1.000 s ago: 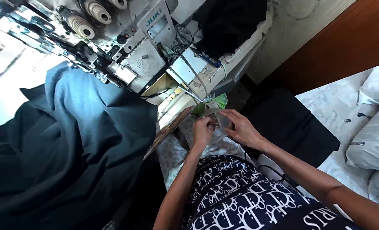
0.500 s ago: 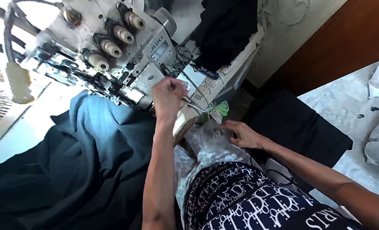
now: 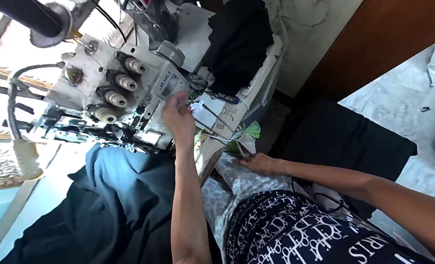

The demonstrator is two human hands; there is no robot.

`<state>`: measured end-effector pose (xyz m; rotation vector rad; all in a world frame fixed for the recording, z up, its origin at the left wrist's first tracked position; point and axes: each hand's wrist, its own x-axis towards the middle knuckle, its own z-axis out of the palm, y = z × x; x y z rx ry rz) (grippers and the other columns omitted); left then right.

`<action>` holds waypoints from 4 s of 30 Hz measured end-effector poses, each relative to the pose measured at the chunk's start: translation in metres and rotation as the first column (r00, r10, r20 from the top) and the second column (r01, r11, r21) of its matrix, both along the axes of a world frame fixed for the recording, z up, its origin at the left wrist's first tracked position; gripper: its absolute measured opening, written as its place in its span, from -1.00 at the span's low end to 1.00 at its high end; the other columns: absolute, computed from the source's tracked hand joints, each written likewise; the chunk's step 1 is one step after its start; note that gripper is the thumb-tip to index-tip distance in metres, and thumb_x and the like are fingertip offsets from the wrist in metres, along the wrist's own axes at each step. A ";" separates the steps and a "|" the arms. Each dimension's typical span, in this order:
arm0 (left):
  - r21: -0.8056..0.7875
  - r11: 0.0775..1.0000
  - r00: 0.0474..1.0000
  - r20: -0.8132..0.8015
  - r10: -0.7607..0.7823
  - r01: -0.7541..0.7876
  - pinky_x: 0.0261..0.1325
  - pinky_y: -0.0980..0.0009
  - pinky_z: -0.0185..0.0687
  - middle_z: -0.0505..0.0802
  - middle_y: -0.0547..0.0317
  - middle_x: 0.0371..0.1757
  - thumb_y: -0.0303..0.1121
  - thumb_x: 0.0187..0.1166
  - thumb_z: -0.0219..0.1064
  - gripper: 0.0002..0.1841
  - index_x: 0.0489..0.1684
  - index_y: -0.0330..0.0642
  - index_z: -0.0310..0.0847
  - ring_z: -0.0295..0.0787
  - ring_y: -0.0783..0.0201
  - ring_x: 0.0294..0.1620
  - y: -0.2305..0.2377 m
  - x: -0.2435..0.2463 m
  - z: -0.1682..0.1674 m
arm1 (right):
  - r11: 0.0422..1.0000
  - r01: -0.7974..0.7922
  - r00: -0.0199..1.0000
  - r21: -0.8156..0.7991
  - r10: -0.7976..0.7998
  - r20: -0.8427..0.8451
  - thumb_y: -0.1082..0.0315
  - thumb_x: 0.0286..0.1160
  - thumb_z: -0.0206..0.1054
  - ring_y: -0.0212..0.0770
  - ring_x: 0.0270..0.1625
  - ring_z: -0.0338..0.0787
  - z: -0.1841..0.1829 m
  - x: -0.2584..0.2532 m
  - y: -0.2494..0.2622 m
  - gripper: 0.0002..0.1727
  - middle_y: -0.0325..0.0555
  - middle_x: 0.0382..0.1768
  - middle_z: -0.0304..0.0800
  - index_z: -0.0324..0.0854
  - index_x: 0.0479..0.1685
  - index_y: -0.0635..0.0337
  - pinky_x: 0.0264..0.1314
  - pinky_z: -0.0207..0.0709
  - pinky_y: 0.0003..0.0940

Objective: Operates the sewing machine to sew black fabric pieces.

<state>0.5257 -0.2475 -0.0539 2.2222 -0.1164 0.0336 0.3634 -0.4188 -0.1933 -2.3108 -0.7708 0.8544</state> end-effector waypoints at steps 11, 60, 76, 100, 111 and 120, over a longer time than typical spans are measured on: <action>0.459 0.888 0.984 0.162 -0.072 -0.010 0.08 -0.07 0.66 0.82 -0.29 0.04 -0.47 0.70 0.21 -0.74 0.10 -0.41 0.78 0.81 -0.14 -0.08 0.006 -0.027 -0.030 | 0.886 0.456 0.756 0.080 -0.433 0.492 0.54 0.26 0.51 0.29 -0.18 0.84 -0.001 0.025 -0.017 -0.77 0.23 -0.21 0.82 0.79 -0.08 0.29 -0.16 0.66 0.23; -0.862 0.499 0.984 0.003 0.176 -0.086 -0.04 0.49 0.83 0.90 0.30 -0.17 -0.63 0.52 0.37 -0.77 -0.02 -0.09 0.74 0.86 0.44 -0.21 0.014 -0.144 0.017 | 0.057 0.554 0.784 0.831 -0.372 -0.497 0.55 0.61 0.27 -0.50 -0.23 0.74 0.139 0.032 0.063 -0.84 -0.21 -0.16 0.80 0.75 -0.01 0.32 -0.09 0.69 -0.59; 0.450 0.891 0.887 0.432 -0.161 -0.057 -0.08 0.20 0.63 0.86 -0.01 -0.25 -0.37 0.62 0.30 -0.79 -0.29 -0.26 0.84 0.78 0.02 -0.15 0.094 -0.196 0.027 | 0.832 0.002 0.720 0.555 -0.386 0.576 0.41 0.42 0.44 -0.02 0.13 0.84 0.130 0.008 0.091 -0.90 -0.08 -0.08 0.91 0.86 -0.24 0.16 0.36 0.56 0.02; 0.099 0.953 0.904 0.357 0.235 -0.287 0.23 0.25 0.47 0.78 -0.12 -0.02 -0.43 0.60 0.32 -0.85 -0.29 -0.36 0.70 0.64 0.10 0.13 0.120 -0.096 0.034 | 0.506 0.526 0.840 0.684 -0.433 -0.326 0.44 0.62 0.36 -0.47 -0.33 0.73 0.123 0.027 0.116 -0.83 -0.12 -0.29 0.84 0.73 0.01 0.35 -0.17 0.64 -0.52; 0.236 0.921 0.826 0.546 0.138 -0.309 0.30 0.14 0.47 0.81 -0.19 0.06 -0.49 0.59 0.32 -0.85 -0.06 -0.33 0.76 0.68 -0.06 0.19 0.114 -0.100 0.021 | 0.343 0.687 0.720 0.641 -0.440 -0.537 0.48 0.79 0.06 -0.43 -0.19 0.82 0.115 0.007 0.120 -0.72 -0.14 -0.22 0.86 0.62 0.24 0.37 0.05 0.69 -0.44; 0.584 0.764 0.862 0.501 -0.073 -0.274 0.26 -0.12 0.40 0.80 -0.16 0.18 -0.28 0.80 0.13 -0.66 0.29 -0.18 0.76 0.63 -0.22 0.29 0.115 -0.115 0.025 | 0.389 0.575 0.788 0.720 -0.498 -0.362 0.50 0.66 0.11 -0.43 -0.26 0.85 0.117 -0.001 0.117 -0.74 -0.21 -0.36 0.84 0.40 0.26 0.27 -0.10 0.71 -0.47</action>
